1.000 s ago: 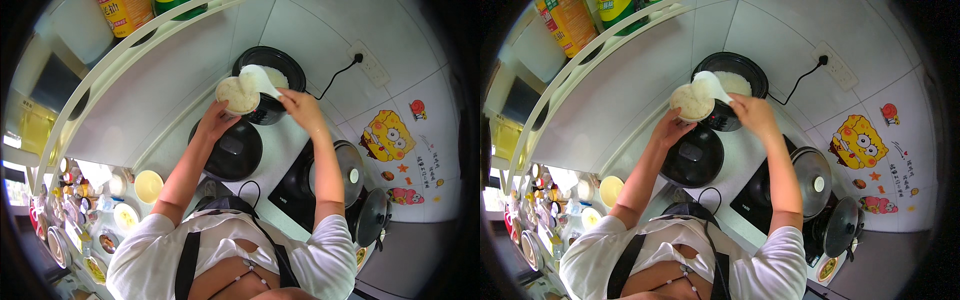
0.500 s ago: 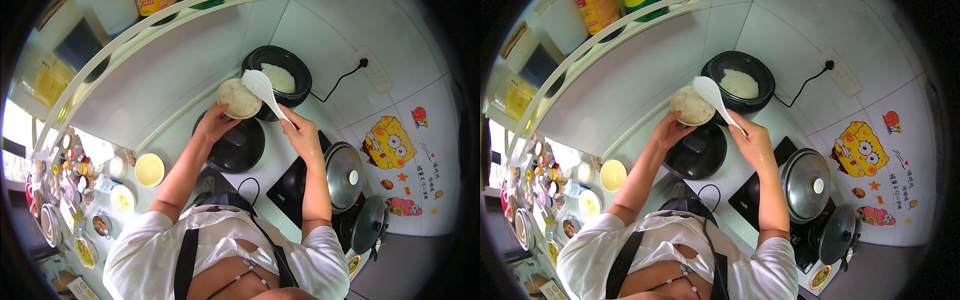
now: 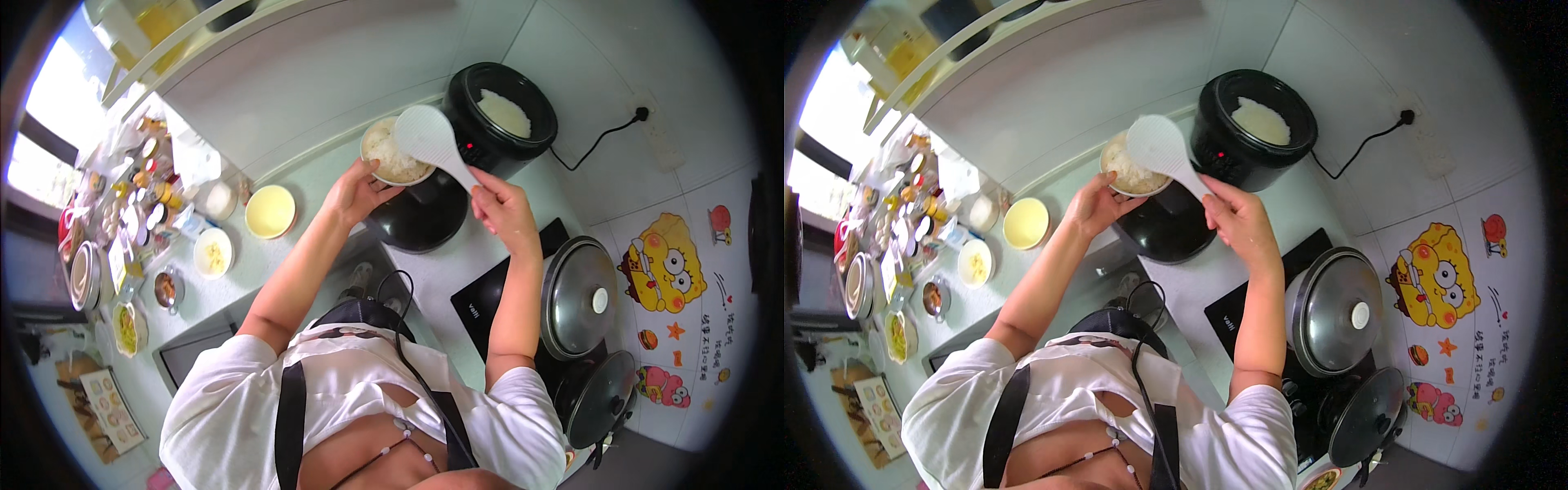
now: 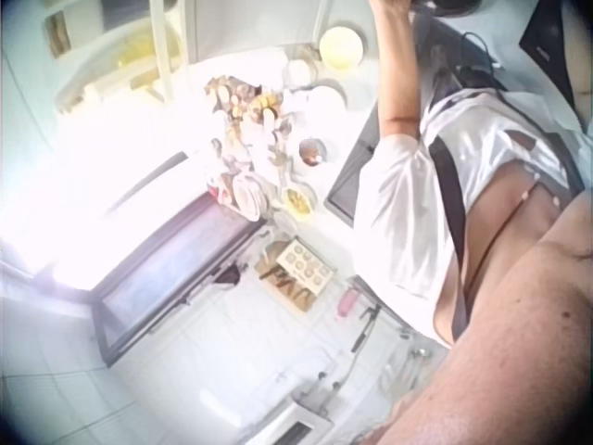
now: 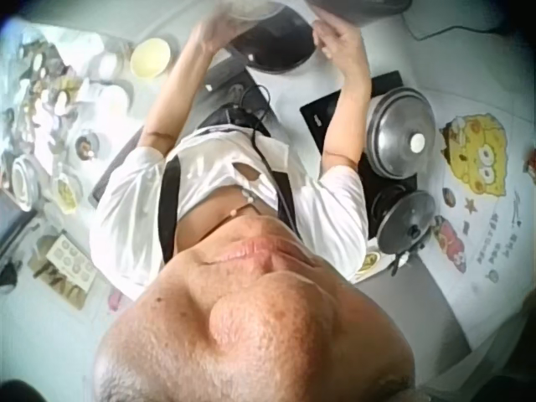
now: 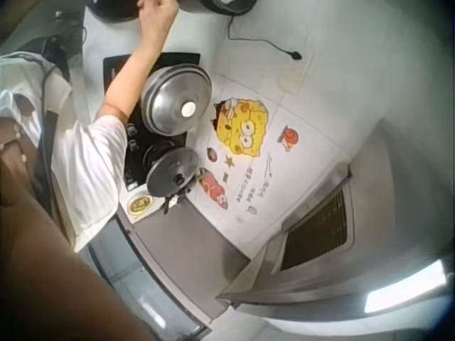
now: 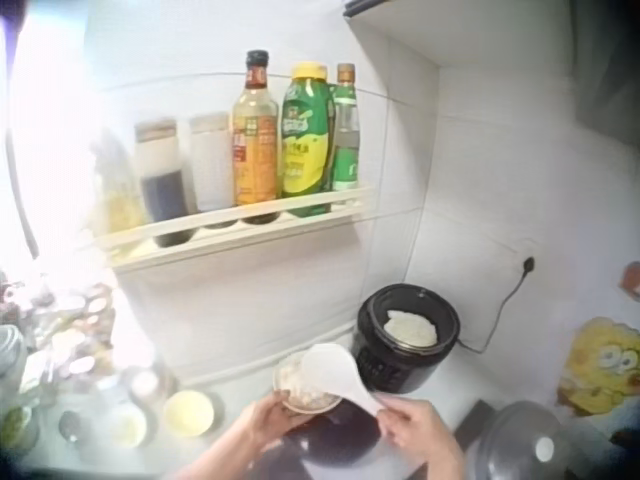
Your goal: The person uses a rice paddle to scoop rice from a rice cooker into a bowl, repeatedly filling the bowl before closing the cooker lid.
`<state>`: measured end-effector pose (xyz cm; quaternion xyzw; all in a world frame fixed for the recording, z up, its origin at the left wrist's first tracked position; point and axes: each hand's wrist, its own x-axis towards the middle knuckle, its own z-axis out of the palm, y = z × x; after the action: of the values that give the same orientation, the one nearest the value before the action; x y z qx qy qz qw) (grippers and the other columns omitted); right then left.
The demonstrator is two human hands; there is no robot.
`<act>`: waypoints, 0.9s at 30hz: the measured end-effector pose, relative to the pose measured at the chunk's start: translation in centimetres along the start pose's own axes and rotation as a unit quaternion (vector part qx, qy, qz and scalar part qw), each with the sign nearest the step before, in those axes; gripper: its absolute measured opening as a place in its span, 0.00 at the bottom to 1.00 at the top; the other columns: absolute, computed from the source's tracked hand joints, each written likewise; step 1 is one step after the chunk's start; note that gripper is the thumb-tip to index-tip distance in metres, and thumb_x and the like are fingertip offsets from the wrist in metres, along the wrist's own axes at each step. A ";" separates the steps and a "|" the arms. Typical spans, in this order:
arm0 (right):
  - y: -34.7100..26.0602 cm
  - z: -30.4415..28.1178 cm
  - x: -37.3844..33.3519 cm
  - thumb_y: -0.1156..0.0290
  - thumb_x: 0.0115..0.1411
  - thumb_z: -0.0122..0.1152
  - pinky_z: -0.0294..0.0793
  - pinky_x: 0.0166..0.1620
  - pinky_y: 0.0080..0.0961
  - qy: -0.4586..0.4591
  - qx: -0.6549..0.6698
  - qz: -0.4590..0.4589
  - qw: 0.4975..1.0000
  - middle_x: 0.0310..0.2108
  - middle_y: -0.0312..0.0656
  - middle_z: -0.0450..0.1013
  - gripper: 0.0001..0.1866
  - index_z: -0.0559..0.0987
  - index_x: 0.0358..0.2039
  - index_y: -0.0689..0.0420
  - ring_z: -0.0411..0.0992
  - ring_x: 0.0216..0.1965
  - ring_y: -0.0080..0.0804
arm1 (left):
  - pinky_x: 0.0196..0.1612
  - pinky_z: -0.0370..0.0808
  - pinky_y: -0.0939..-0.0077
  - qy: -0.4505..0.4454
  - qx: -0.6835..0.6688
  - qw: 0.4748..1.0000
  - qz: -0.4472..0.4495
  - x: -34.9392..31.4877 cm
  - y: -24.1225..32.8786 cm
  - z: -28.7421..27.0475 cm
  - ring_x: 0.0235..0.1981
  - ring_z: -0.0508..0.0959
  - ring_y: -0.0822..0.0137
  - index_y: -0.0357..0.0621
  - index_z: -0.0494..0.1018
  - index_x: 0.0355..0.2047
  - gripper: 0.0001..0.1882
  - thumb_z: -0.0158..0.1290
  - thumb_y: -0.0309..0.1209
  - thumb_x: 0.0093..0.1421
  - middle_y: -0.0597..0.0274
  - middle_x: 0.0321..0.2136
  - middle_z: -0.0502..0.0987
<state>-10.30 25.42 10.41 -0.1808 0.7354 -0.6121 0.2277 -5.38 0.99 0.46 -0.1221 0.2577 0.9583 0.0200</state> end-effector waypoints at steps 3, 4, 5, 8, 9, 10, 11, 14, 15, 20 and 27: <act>0.3 1.4 -0.3 0.69 0.59 0.52 0.53 0.17 0.10 -0.005 0.008 -0.025 1.000 0.17 0.29 0.63 0.18 0.72 0.51 0.58 0.55 0.15 0.11 | 0.57 0.60 0.50 0.014 0.000 1.000 0.015 -2.5 0.2 -0.7 0.55 0.63 0.51 0.38 0.54 0.56 0.29 0.49 0.30 0.55 0.47 0.54 0.62; 0.4 2.0 -0.2 0.69 0.59 0.52 0.53 0.17 0.10 -0.015 -0.003 -0.024 1.000 0.17 0.29 0.63 0.19 0.72 0.51 0.58 0.55 0.15 0.11 | 0.58 0.60 0.50 0.015 -0.006 1.000 0.017 -3.3 0.2 -0.9 0.56 0.63 0.51 0.38 0.54 0.56 0.29 0.49 0.30 0.55 0.47 0.54 0.62; 0.5 2.5 -0.3 0.69 0.59 0.52 0.53 0.17 0.10 -0.025 -0.013 -0.024 0.999 0.17 0.30 0.63 0.19 0.71 0.51 0.59 0.54 0.15 0.11 | 0.58 0.60 0.50 0.016 -0.011 1.000 0.016 -4.2 0.2 -1.0 0.56 0.63 0.51 0.38 0.54 0.56 0.29 0.50 0.31 0.55 0.47 0.54 0.62; 0.5 3.9 -1.3 0.70 0.59 0.53 0.52 0.16 0.09 -0.044 0.079 -0.007 0.996 0.17 0.31 0.64 0.19 0.71 0.51 0.62 0.54 0.15 0.11 | 0.57 0.61 0.50 0.020 -0.027 0.999 0.014 -7.0 0.4 -1.5 0.55 0.64 0.51 0.39 0.55 0.55 0.29 0.50 0.31 0.54 0.48 0.53 0.62; 0.6 4.2 -1.8 0.70 0.59 0.53 0.52 0.16 0.08 -0.045 0.098 -0.010 0.994 0.17 0.32 0.64 0.19 0.70 0.51 0.63 0.54 0.15 0.11 | 0.56 0.61 0.49 0.019 -0.034 0.999 0.009 -7.6 0.1 -2.0 0.54 0.64 0.52 0.40 0.55 0.55 0.29 0.51 0.31 0.54 0.49 0.53 0.62; 0.6 4.7 -2.3 0.69 0.59 0.53 0.51 0.16 0.08 -0.046 0.118 -0.013 0.992 0.18 0.32 0.64 0.20 0.70 0.51 0.64 0.54 0.15 0.10 | 0.56 0.62 0.49 0.017 -0.042 0.999 0.005 -8.4 -0.1 -2.4 0.53 0.65 0.52 0.41 0.56 0.55 0.29 0.52 0.31 0.54 0.50 0.53 0.62; 0.6 5.2 -2.9 0.69 0.59 0.53 0.51 0.15 0.08 -0.047 0.137 -0.015 0.989 0.18 0.33 0.64 0.20 0.70 0.51 0.64 0.54 0.15 0.10 | 0.55 0.63 0.50 0.012 -0.037 0.999 0.007 -9.3 -0.1 -2.8 0.53 0.65 0.52 0.43 0.56 0.55 0.29 0.51 0.32 0.54 0.51 0.53 0.62; 1.1 6.8 -4.7 0.66 0.60 0.52 0.49 0.15 0.07 -0.068 0.152 0.003 0.986 0.17 0.31 0.62 0.21 0.69 0.52 0.62 0.49 0.12 0.10 | 0.54 0.64 0.52 -0.010 -0.018 1.000 0.009 -12.0 -0.6 -3.9 0.53 0.65 0.54 0.46 0.56 0.56 0.29 0.51 0.33 0.54 0.54 0.53 0.62; 1.4 7.4 -5.2 0.67 0.59 0.52 0.49 0.14 0.07 -0.077 0.155 0.010 0.985 0.16 0.32 0.62 0.21 0.69 0.52 0.62 0.49 0.11 0.10 | 0.58 0.61 0.53 0.010 -0.013 1.000 0.007 -13.3 -0.5 -3.6 0.57 0.63 0.55 0.42 0.53 0.58 0.31 0.49 0.31 0.55 0.53 0.57 0.59; 1.7 10.8 -7.3 0.67 0.59 0.53 0.48 0.13 0.07 -0.109 0.141 0.057 0.982 0.16 0.32 0.62 0.21 0.69 0.51 0.63 0.48 0.10 0.09 | 0.58 0.61 0.56 0.024 -0.018 0.999 0.013 -18.9 -0.3 -6.1 0.57 0.63 0.60 0.49 0.54 0.59 0.32 0.51 0.33 0.55 0.59 0.57 0.60; 3.0 18.2 -8.7 0.67 0.58 0.55 0.49 0.13 0.07 -0.199 0.116 0.122 0.965 0.17 0.35 0.65 0.20 0.69 0.48 0.65 0.52 0.10 0.12 | 0.56 0.64 0.57 0.120 -0.069 0.988 0.068 -28.6 1.0 -10.3 0.54 0.66 0.59 0.48 0.57 0.57 0.28 0.46 0.27 0.53 0.59 0.53 0.63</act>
<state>7.09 15.88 5.75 -0.1804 0.6154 -0.6126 0.4621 24.51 -4.33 -0.74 -0.2195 0.1991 0.9513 -0.0850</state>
